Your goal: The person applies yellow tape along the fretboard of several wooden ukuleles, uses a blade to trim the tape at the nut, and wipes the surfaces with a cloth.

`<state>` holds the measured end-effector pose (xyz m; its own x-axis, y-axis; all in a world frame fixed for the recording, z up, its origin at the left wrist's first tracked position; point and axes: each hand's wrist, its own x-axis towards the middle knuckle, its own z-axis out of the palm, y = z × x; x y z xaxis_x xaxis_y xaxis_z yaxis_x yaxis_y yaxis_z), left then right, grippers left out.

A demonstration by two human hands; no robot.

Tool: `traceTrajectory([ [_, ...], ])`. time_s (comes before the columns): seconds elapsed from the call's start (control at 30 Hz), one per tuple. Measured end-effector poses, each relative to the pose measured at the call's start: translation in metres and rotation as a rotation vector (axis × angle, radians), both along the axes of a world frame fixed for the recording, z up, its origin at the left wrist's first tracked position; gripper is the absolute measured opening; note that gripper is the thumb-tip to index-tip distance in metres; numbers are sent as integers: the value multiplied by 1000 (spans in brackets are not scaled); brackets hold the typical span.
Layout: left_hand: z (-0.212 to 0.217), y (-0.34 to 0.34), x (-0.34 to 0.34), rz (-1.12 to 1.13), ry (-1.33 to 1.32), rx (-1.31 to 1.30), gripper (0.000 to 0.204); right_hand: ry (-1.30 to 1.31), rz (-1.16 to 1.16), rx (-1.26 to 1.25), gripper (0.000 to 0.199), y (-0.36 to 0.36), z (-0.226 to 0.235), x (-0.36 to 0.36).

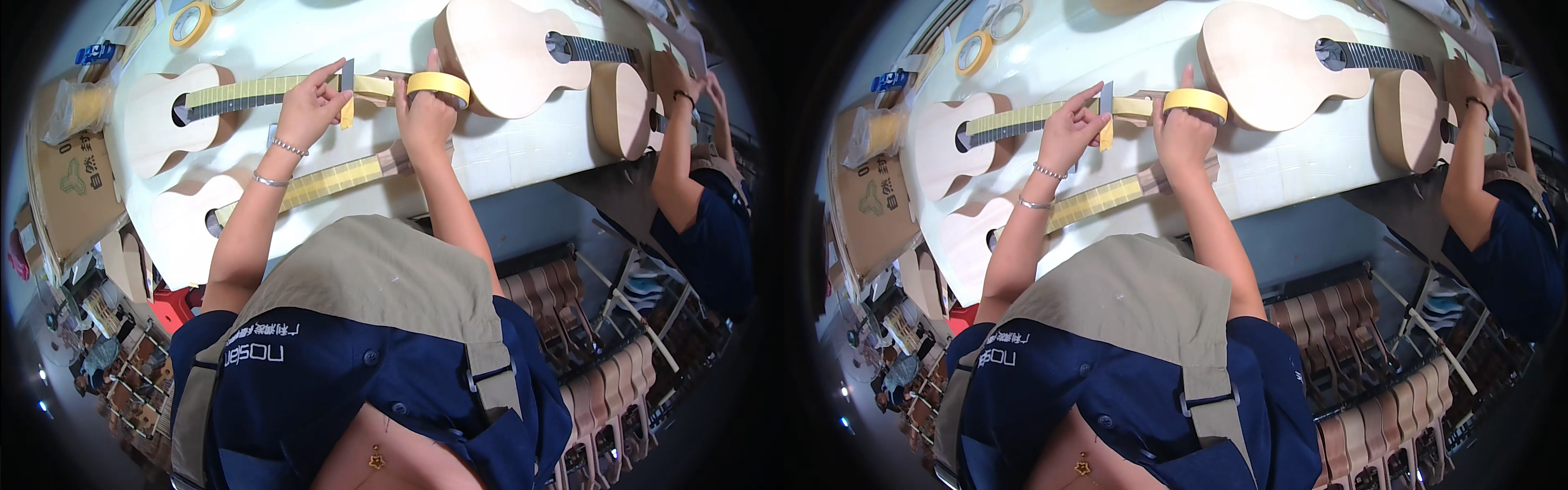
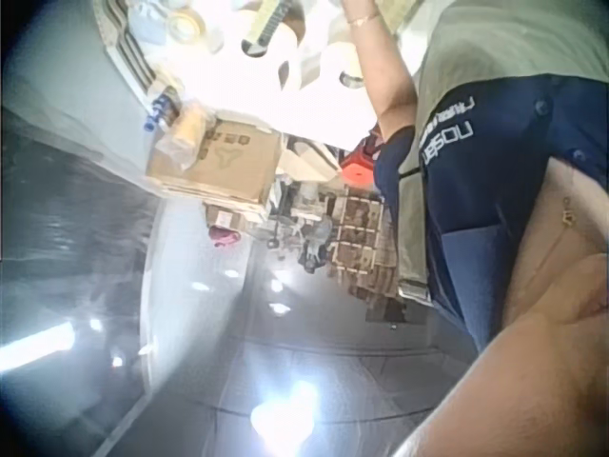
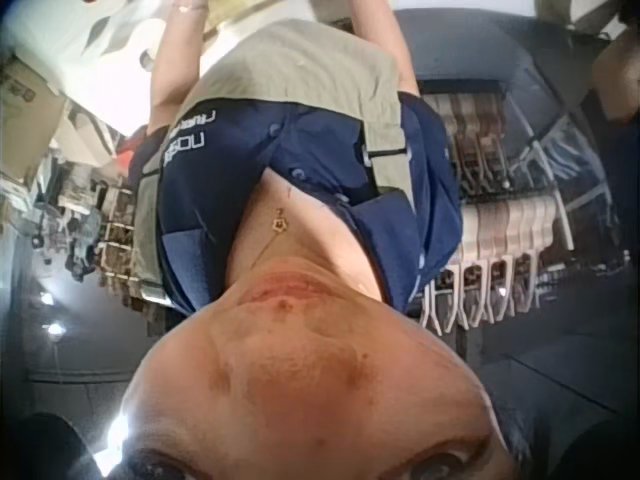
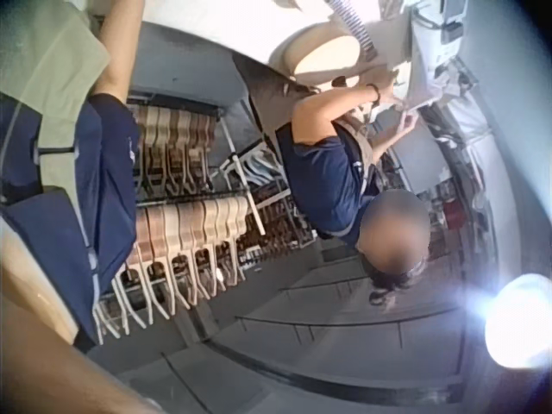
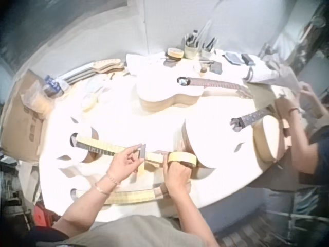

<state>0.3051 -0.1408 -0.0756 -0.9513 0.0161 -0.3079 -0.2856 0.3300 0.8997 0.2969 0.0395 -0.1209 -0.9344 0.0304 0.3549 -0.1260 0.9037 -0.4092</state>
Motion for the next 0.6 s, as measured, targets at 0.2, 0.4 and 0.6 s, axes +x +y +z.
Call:
traceTrajectory([
  [0.2,3,2,-3,8,-34,-21,48,-37,-4,-66,54,0,-5,1],
  [0.4,-12,1,-5,6,31,-208,47,194,501,-415,12,-28,32,37],
  [0.6,1,-10,16,-176,289,-348,40,1,397,-1227,18,-32,66,37],
])
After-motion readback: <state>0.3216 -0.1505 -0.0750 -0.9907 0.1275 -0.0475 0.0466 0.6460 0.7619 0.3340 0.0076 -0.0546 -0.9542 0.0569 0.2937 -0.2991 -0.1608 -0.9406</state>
